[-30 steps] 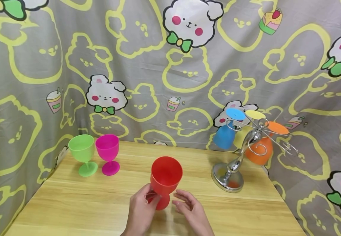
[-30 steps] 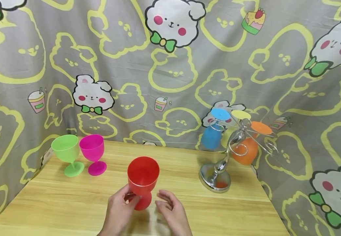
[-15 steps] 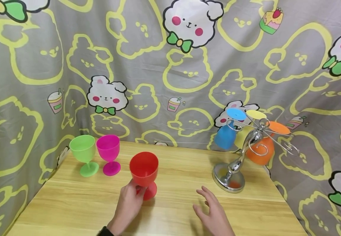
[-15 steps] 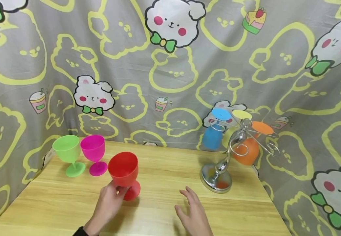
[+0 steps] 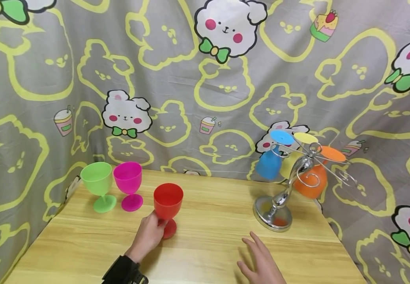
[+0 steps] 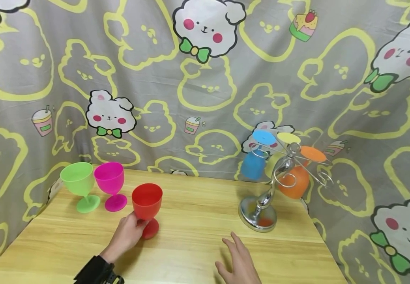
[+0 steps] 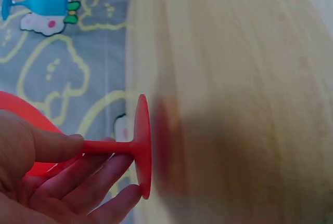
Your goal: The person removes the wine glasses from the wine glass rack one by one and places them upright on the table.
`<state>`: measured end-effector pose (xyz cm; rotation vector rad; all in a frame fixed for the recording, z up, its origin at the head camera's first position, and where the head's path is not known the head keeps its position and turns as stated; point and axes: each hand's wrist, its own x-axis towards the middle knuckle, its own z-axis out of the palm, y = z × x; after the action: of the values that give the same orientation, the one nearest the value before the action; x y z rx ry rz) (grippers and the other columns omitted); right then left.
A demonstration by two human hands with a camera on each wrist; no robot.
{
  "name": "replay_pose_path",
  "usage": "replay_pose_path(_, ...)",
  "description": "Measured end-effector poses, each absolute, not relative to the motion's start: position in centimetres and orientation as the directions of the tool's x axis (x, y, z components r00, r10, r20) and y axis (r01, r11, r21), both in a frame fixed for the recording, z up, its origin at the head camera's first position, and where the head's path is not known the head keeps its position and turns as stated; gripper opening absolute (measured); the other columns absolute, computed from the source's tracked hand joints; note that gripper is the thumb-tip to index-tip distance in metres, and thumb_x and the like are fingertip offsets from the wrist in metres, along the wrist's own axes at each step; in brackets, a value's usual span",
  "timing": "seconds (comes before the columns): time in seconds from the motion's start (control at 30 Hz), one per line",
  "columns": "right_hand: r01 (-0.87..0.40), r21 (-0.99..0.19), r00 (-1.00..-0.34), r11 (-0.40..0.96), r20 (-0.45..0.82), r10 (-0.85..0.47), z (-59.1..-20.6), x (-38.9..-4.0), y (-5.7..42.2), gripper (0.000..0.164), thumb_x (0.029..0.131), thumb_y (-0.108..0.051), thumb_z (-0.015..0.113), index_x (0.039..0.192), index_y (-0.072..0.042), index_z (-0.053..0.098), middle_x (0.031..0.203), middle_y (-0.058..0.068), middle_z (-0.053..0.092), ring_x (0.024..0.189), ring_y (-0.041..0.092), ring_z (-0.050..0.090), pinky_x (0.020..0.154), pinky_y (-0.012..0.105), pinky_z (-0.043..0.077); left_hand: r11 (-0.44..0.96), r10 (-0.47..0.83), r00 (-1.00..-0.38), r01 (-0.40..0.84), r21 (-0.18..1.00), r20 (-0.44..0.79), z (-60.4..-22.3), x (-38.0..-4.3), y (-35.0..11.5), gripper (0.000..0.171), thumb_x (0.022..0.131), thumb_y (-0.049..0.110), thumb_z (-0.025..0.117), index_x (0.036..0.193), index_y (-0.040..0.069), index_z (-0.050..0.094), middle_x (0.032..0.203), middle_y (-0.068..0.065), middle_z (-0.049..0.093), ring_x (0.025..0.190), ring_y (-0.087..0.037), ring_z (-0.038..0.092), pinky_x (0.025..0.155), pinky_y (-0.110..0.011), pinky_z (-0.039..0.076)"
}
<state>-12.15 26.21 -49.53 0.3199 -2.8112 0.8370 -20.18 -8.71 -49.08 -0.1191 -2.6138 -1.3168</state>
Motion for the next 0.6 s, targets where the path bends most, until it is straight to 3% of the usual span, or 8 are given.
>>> replay_pose_path(0.27,-0.182,-0.571,-0.981,0.801,0.167,-0.104,-49.7,-11.7,26.2,0.061,0.088,-0.031,0.088,0.138,-0.004,0.067,0.158,0.029,0.052,0.138,0.057,0.054,0.104,0.075,0.053,0.603,-0.043,-0.968,0.173,0.779,0.248,-50.4,-22.1,-9.8,0.014,0.095,-0.001,0.074,0.107,-0.006,0.070,0.097,-0.019,0.077,0.100,-0.043,0.076,0.090,-0.059,0.063)
replay_pose_path(0.6,-0.224,-0.584,-0.970,0.780,0.214,-0.118,-50.7,-11.4,25.9,0.058,0.086,-0.029,0.088,0.135,-0.004,0.069,0.154,0.030,0.056,0.135,0.058,0.056,0.102,0.076,0.053,0.585,0.013,-0.978,0.176,0.792,0.208,-51.0,-25.4,-11.5,0.016,0.099,-0.002,0.069,0.113,-0.007,0.071,0.106,-0.022,0.076,0.109,-0.045,0.073,0.100,-0.061,0.059)
